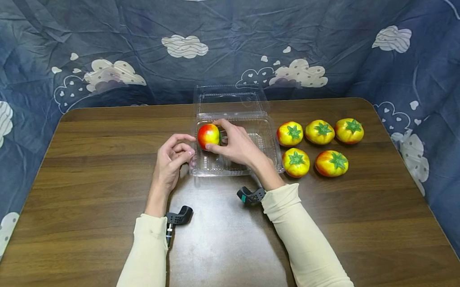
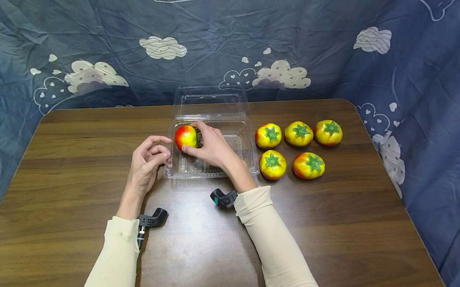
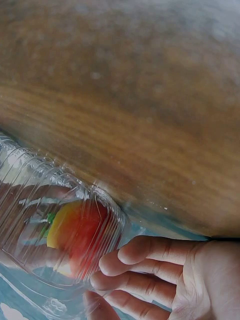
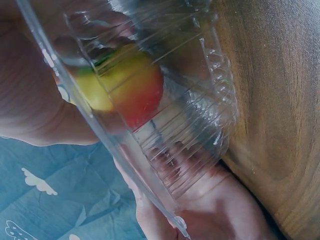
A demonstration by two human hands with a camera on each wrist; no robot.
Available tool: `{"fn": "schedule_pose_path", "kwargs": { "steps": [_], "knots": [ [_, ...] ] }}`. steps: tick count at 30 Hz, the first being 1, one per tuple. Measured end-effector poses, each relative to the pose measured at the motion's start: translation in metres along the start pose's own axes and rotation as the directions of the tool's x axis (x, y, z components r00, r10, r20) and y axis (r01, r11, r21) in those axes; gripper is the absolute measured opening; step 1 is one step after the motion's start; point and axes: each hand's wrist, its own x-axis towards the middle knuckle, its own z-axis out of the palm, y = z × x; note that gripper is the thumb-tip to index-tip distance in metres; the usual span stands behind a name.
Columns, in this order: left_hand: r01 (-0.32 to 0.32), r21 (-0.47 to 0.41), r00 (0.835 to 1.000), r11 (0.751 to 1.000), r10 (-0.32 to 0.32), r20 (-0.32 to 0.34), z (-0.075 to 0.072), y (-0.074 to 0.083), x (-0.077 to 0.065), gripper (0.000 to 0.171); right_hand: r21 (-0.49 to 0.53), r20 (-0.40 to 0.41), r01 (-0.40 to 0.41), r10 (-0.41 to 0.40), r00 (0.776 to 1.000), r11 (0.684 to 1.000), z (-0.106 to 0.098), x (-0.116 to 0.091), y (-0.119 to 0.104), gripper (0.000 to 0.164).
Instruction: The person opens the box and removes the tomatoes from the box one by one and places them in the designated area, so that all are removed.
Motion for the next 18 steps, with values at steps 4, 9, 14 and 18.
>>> {"fn": "schedule_pose_path", "kwargs": {
  "steps": [4, 9, 14, 18],
  "knots": [
    [0.001, -0.002, 1.000, 1.000, -0.001, 0.001, 0.0002, 0.0002, 0.0000, 0.034, -0.001, 0.012, 0.001, -0.001, 1.000, 1.000, -0.0001, 0.0003, 0.0001, 0.064],
    [-0.003, 0.005, 1.000, 1.000, 0.003, 0.010, 0.0013, 0.0012, 0.0004, 0.032, 0.001, 0.015, -0.002, 0.002, 1.000, 1.000, -0.0012, 0.0003, 0.0006, 0.065],
    [-0.010, 0.008, 1.000, 1.000, 0.010, 0.015, 0.0009, 0.0004, 0.0007, 0.032, -0.002, 0.003, 0.005, -0.005, 1.000, 1.000, -0.0027, -0.0002, 0.0008, 0.066],
    [-0.007, 0.004, 1.000, 1.000, 0.007, 0.011, 0.0006, 0.0005, 0.0002, 0.033, 0.009, -0.007, 0.027, -0.027, 1.000, 1.000, -0.0053, -0.0006, 0.0002, 0.067]
  ]
}}
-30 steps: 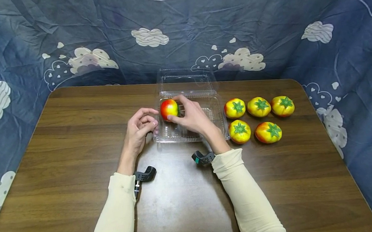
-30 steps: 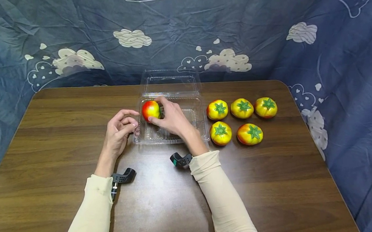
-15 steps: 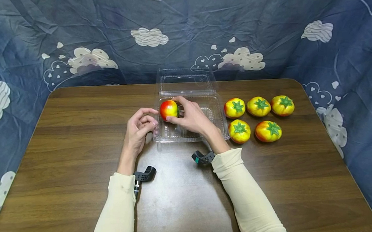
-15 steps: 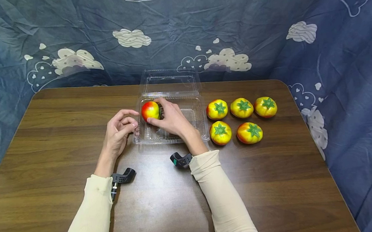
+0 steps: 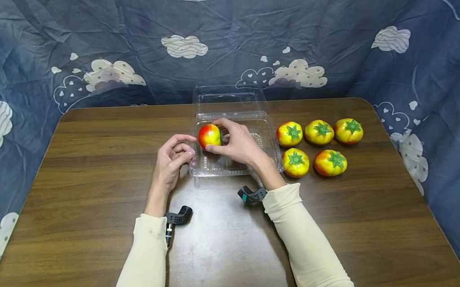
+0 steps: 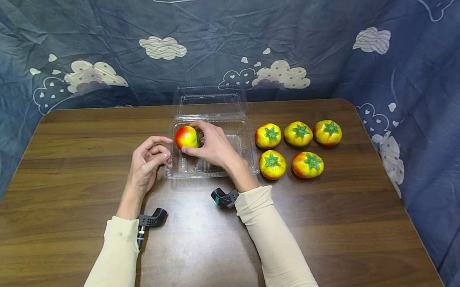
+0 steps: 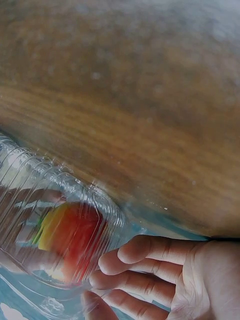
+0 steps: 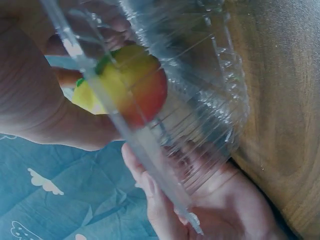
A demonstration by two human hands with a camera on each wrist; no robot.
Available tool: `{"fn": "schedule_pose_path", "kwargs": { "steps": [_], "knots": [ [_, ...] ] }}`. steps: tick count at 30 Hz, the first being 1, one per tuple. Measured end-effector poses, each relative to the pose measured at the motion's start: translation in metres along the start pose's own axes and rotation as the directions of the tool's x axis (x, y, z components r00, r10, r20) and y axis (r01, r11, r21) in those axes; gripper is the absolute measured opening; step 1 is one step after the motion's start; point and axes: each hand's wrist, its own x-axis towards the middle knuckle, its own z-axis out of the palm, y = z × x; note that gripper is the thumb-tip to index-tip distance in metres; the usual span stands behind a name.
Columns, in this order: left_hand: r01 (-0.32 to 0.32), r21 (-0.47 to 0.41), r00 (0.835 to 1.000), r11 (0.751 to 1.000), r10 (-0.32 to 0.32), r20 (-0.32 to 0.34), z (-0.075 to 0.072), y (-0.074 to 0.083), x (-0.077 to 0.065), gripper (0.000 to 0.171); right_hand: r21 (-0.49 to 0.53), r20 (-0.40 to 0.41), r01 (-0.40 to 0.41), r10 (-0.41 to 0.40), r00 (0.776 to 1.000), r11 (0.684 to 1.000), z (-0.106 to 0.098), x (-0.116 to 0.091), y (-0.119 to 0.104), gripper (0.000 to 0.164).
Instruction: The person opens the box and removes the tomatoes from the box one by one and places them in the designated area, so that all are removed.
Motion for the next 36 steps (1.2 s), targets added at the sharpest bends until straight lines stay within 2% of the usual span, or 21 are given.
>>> {"fn": "schedule_pose_path", "kwargs": {
  "steps": [8, 20, 25, 30, 36],
  "knots": [
    [0.012, -0.006, 1.000, 1.000, -0.012, -0.002, 0.0004, -0.0002, -0.0008, 0.033, -0.001, -0.039, 0.045, -0.045, 0.998, 0.999, -0.0043, -0.0031, -0.0024, 0.066],
    [0.002, -0.002, 1.000, 1.000, -0.002, -0.011, 0.0018, 0.0015, -0.0012, 0.034, 0.097, -0.118, 0.009, 0.003, 0.993, 0.995, -0.0034, -0.0044, -0.0040, 0.064],
    [0.000, -0.006, 1.000, 1.000, 0.000, 0.001, 0.0015, 0.0007, -0.0003, 0.033, 0.130, -0.128, 0.028, -0.011, 0.992, 0.991, -0.0050, -0.0051, -0.0034, 0.065],
    [0.009, -0.005, 1.000, 1.000, -0.009, 0.009, 0.0006, -0.0011, -0.0001, 0.032, 0.084, -0.151, 0.067, -0.054, 0.987, 0.994, -0.0073, -0.0072, -0.0023, 0.062],
    [0.004, 0.002, 1.000, 1.000, -0.004, -0.004, 0.0015, 0.0003, -0.0009, 0.033, -0.069, -0.169, 0.117, -0.127, 0.977, 0.991, -0.0087, -0.0087, -0.0070, 0.061]
  ]
}}
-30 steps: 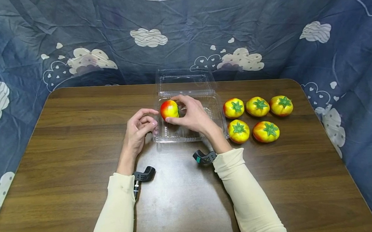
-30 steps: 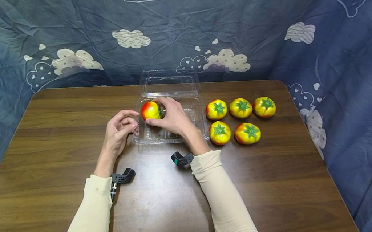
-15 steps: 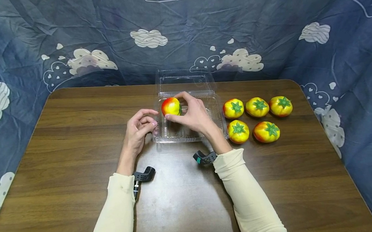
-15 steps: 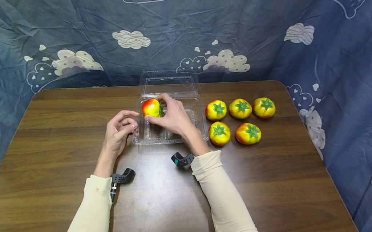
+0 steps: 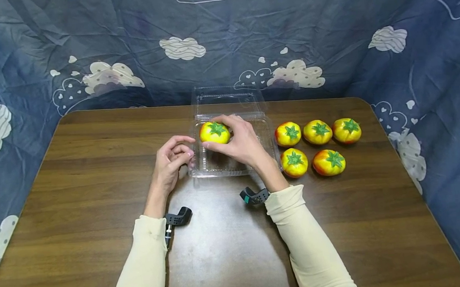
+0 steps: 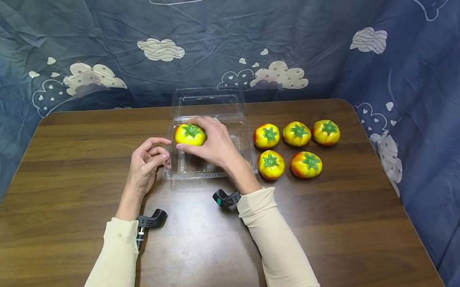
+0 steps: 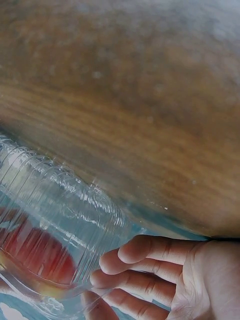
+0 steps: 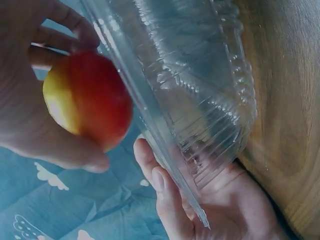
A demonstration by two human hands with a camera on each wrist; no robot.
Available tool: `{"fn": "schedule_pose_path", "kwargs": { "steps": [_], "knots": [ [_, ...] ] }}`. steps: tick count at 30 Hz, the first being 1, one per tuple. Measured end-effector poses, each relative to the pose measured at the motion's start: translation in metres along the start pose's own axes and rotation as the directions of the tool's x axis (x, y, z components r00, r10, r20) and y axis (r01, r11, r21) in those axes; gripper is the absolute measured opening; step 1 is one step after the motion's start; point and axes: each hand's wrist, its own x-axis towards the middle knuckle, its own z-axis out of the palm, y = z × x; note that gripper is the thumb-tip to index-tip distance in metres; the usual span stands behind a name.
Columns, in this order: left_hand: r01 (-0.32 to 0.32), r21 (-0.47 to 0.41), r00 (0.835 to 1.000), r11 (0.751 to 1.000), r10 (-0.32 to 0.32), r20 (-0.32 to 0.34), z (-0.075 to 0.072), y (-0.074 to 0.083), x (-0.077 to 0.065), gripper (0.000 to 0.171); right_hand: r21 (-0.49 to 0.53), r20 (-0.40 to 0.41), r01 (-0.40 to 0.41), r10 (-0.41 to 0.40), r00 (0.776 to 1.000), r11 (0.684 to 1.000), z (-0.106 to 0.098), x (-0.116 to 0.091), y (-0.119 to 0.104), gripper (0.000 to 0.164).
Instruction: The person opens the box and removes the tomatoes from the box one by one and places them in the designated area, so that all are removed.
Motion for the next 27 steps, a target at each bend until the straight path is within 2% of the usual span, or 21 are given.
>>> {"fn": "schedule_pose_path", "kwargs": {
  "steps": [5, 16, 27],
  "knots": [
    [0.003, -0.002, 1.000, 1.000, -0.003, 0.009, 0.000, 0.000, 0.000, 0.033, -0.095, 0.008, 0.020, -0.019, 1.000, 0.995, -0.001, -0.003, -0.003, 0.063],
    [-0.001, -0.002, 1.000, 1.000, 0.001, 0.003, -0.001, -0.001, -0.001, 0.031, -0.081, -0.001, 0.006, -0.007, 1.000, 0.997, -0.010, -0.004, -0.003, 0.063],
    [-0.001, -0.010, 1.000, 1.000, 0.001, 0.002, 0.000, -0.001, 0.000, 0.033, -0.092, -0.094, -0.042, 0.033, 0.995, 0.995, -0.043, -0.009, 0.005, 0.063]
  ]
}}
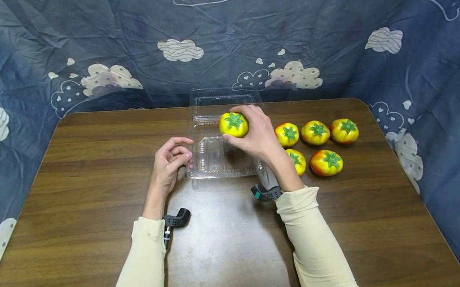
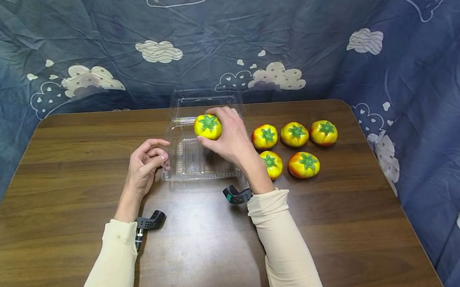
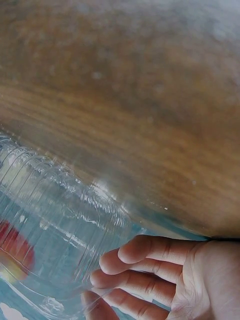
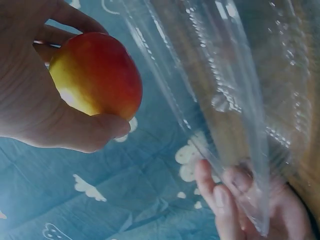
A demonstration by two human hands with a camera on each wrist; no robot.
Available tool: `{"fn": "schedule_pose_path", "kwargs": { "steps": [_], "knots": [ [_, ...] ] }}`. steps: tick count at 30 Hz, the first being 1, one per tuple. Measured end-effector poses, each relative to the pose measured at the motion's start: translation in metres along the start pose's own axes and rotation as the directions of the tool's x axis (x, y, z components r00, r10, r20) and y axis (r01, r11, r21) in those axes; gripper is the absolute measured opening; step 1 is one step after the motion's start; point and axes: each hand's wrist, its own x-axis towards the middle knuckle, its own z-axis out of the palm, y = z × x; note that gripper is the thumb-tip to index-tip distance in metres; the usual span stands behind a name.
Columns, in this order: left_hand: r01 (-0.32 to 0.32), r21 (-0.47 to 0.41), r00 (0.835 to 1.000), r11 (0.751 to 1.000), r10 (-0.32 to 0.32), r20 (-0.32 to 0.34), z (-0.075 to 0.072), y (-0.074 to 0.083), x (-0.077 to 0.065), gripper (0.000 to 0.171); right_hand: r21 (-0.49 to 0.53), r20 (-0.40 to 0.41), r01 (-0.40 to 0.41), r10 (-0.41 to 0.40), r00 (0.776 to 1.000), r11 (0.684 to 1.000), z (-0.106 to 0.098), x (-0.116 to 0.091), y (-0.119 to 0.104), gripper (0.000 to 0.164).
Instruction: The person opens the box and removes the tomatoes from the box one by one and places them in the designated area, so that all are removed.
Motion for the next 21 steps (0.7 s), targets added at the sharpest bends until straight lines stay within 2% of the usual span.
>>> {"fn": "schedule_pose_path", "kwargs": {
  "steps": [6, 12, 21],
  "knots": [
    [0.001, -0.002, 1.000, 1.000, -0.001, 0.003, -0.002, 0.000, 0.000, 0.033, -0.006, -0.029, -0.012, 0.012, 1.000, 1.000, -0.012, -0.003, 0.008, 0.064],
    [-0.002, 0.003, 1.000, 1.000, 0.002, 0.000, -0.001, 0.000, 0.000, 0.033, -0.025, -0.017, -0.054, 0.054, 0.998, 0.998, -0.029, -0.016, 0.021, 0.066],
    [0.004, 0.010, 1.000, 1.000, -0.004, -0.004, 0.000, 0.000, 0.000, 0.033, -0.090, -0.049, -0.114, 0.109, 0.993, 0.989, -0.064, -0.040, 0.054, 0.066]
  ]
}}
